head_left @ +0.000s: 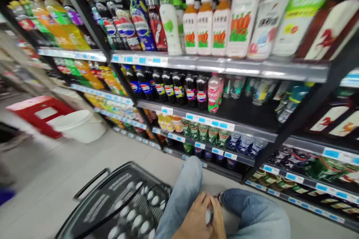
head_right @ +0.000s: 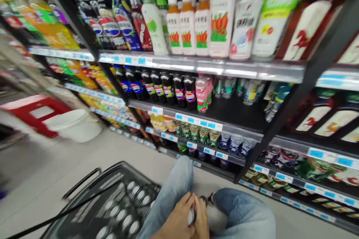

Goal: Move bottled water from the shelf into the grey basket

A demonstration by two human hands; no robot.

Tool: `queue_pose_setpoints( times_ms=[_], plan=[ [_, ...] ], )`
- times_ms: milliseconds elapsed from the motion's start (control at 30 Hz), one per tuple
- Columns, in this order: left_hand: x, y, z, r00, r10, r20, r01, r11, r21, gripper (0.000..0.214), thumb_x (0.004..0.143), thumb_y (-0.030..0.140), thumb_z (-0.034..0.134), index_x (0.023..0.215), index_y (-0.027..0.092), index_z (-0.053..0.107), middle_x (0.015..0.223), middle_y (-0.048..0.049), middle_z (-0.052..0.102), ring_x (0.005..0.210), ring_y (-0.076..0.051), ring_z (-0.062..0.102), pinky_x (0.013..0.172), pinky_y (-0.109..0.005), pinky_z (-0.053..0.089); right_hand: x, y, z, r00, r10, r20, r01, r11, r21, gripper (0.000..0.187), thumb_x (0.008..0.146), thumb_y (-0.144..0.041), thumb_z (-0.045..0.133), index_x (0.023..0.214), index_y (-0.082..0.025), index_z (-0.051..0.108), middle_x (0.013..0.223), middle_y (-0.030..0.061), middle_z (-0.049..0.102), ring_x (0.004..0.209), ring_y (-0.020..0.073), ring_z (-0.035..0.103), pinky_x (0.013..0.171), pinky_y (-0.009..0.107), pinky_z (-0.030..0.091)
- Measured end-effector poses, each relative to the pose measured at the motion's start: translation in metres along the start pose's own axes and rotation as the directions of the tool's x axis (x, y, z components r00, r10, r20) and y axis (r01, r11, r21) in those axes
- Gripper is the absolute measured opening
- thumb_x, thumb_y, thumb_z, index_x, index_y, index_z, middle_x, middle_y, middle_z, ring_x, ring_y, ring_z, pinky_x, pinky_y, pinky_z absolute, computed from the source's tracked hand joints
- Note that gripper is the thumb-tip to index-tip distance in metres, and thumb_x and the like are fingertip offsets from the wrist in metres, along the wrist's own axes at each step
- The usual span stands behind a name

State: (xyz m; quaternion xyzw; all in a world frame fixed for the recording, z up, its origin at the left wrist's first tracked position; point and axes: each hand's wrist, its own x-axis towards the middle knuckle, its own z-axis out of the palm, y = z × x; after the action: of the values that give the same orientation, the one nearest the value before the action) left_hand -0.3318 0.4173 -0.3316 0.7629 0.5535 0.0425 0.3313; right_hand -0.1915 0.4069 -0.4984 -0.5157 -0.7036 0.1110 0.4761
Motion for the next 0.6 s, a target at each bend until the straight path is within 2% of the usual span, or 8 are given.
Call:
queue_pose_setpoints(
  times_ms=[67,167,233,300,400,500,600],
  plan=[
    [-0.023,0.017,-0.021,0.999,-0.008,-0.052,0.008,1.0,0.0,0.075,0.065,0.016,0.069,0.14,0.016,0.062,0.154,-0.0177,0.06,0.154,-0.037,0.047,0.134,-0.047,0.038,0.002,-0.023,-0.019,1.0,-0.005,0.005,0.005,1.0,0.016,0.049,0.093,-0.028,0.054,0.138,-0.025,0.073,0.129,0.0116,0.081,0.115,0.0341,0.078,0.094,0.05,0.067],
    [-0.053,0.033,-0.059,0.994,0.046,-0.1,-0.044,0.999,0.018,0.044,0.064,0.014,0.069,0.106,0.02,0.061,0.119,-0.0125,0.07,0.122,-0.032,0.065,0.114,-0.042,0.053,0.013,-0.036,-0.041,0.986,-0.063,0.157,0.045,0.992,0.12,0.047,0.093,-0.031,0.061,0.139,-0.023,0.07,0.127,0.0132,0.08,0.116,0.0347,0.076,0.101,0.056,0.061],
    [-0.073,0.033,-0.086,0.991,0.073,-0.11,-0.071,0.997,0.018,0.04,0.06,0.015,0.071,0.094,0.023,0.052,0.107,-0.0088,0.068,0.099,-0.027,0.066,0.093,-0.038,0.059,0.02,-0.033,-0.046,0.977,-0.087,0.193,0.057,0.986,0.157,0.044,0.094,-0.036,0.065,0.136,-0.023,0.071,0.124,0.0128,0.08,0.112,0.0337,0.075,0.1,0.054,0.06],
    [-0.096,0.029,-0.115,0.988,0.132,-0.083,-0.129,0.991,0.036,0.042,0.058,0.016,0.071,0.086,0.026,0.041,0.096,-0.0054,0.063,0.086,-0.023,0.062,0.078,-0.035,0.055,0.023,-0.027,-0.046,0.971,-0.067,0.23,0.026,0.983,0.18,0.039,0.097,-0.039,0.065,0.131,-0.022,0.073,0.122,0.0134,0.081,0.111,0.0322,0.075,0.101,0.051,0.059],
    [-0.132,0.024,-0.159,0.978,0.208,-0.026,-0.206,0.977,0.058,0.045,0.057,0.013,0.066,0.082,0.027,0.031,0.086,-0.0026,0.056,0.078,-0.021,0.055,0.069,-0.034,0.048,0.023,-0.024,-0.048,0.97,0.071,0.233,-0.106,0.984,0.14,0.032,0.102,-0.045,0.06,0.111,-0.02,0.078,0.104,0.0121,0.083,0.094,0.0283,0.077,0.093,0.043,0.059],
    [-0.161,0.018,-0.198,0.968,0.249,0.042,-0.251,0.967,0.051,0.046,0.054,0.011,0.06,0.081,0.027,0.027,0.082,-0.0007,0.05,0.073,-0.02,0.047,0.066,-0.036,0.041,0.023,-0.026,-0.053,0.943,0.249,0.221,-0.273,0.958,0.083,0.044,0.103,-0.058,0.059,0.102,-0.019,0.079,0.094,0.0111,0.083,0.08,0.0261,0.078,0.083,0.039,0.058],
    [-0.18,0.008,-0.226,0.941,0.283,0.186,-0.287,0.958,-0.007,0.045,0.051,0.012,0.058,0.08,0.027,0.026,0.08,0.0007,0.046,0.071,-0.019,0.041,0.064,-0.036,0.035,0.026,-0.029,-0.057,0.914,0.331,0.234,-0.352,0.934,0.057,0.059,0.101,-0.072,0.054,0.101,-0.018,0.079,0.094,0.0138,0.084,0.08,0.0282,0.079,0.081,0.039,0.058]
  ],
)
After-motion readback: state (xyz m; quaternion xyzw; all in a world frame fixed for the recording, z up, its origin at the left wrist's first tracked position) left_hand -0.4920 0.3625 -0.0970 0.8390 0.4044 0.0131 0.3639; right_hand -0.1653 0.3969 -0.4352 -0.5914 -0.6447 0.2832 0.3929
